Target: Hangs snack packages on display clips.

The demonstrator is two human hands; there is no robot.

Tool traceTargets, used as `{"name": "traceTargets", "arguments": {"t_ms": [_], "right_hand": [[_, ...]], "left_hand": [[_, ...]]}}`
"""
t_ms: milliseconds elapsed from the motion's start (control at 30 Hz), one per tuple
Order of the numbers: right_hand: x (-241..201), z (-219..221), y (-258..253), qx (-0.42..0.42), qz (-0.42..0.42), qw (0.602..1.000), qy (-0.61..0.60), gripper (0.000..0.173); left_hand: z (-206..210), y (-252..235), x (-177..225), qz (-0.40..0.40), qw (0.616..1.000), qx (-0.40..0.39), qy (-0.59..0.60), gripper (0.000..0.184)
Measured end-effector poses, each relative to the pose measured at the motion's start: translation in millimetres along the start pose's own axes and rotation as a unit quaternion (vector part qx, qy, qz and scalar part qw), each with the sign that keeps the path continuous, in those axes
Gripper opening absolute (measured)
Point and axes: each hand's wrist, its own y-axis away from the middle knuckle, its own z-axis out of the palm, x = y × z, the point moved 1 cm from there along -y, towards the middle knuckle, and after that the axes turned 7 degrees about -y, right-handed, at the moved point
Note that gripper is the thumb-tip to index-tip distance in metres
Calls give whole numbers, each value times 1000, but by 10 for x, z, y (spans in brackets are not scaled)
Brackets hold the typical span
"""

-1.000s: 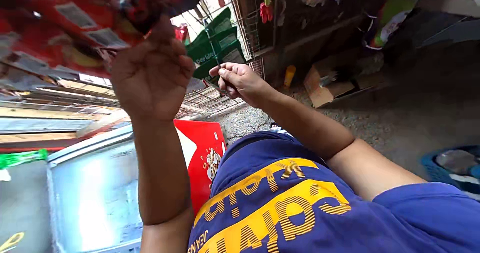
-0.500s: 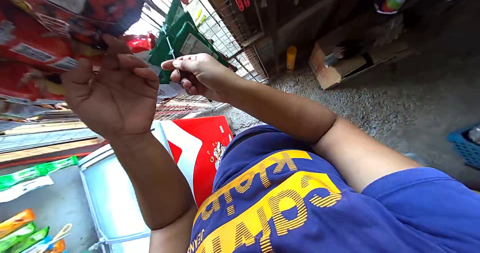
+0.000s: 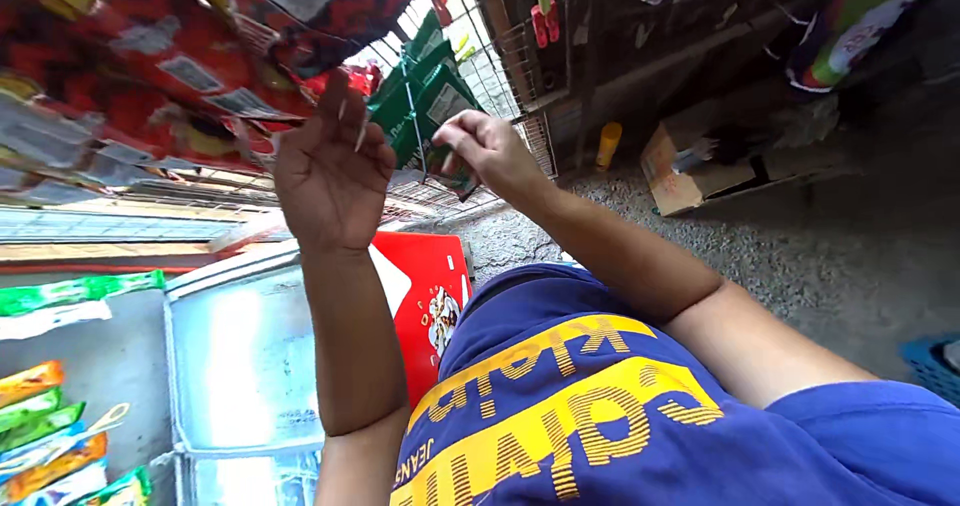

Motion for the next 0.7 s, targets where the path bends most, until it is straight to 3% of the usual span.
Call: {"name": "traceTargets", "arguments": {"t_ms": [100, 200, 300, 367, 533, 700], "right_hand": [[280, -201, -41, 139, -108, 982, 65, 27], [421, -368, -195, 138, -68, 986, 62, 41], [404, -352, -323, 67, -41, 996, 44, 54], [402, -266, -334, 33, 0, 999, 25, 61], [414, -75, -115, 28, 67, 997, -11, 62], [567, -139, -154, 32, 30, 999, 16, 71]], "left_hand": [[-51, 140, -247, 29, 984, 137, -109, 38], [-56, 213, -617, 11, 956, 257, -143, 48], [64, 169, -869, 4, 962, 228, -149, 69], [191, 121, -917, 46, 969, 177, -163, 76], [236, -31, -895, 135, 955, 128, -229, 94], [60, -82, -1083, 96, 957, 137, -239, 92]]}}
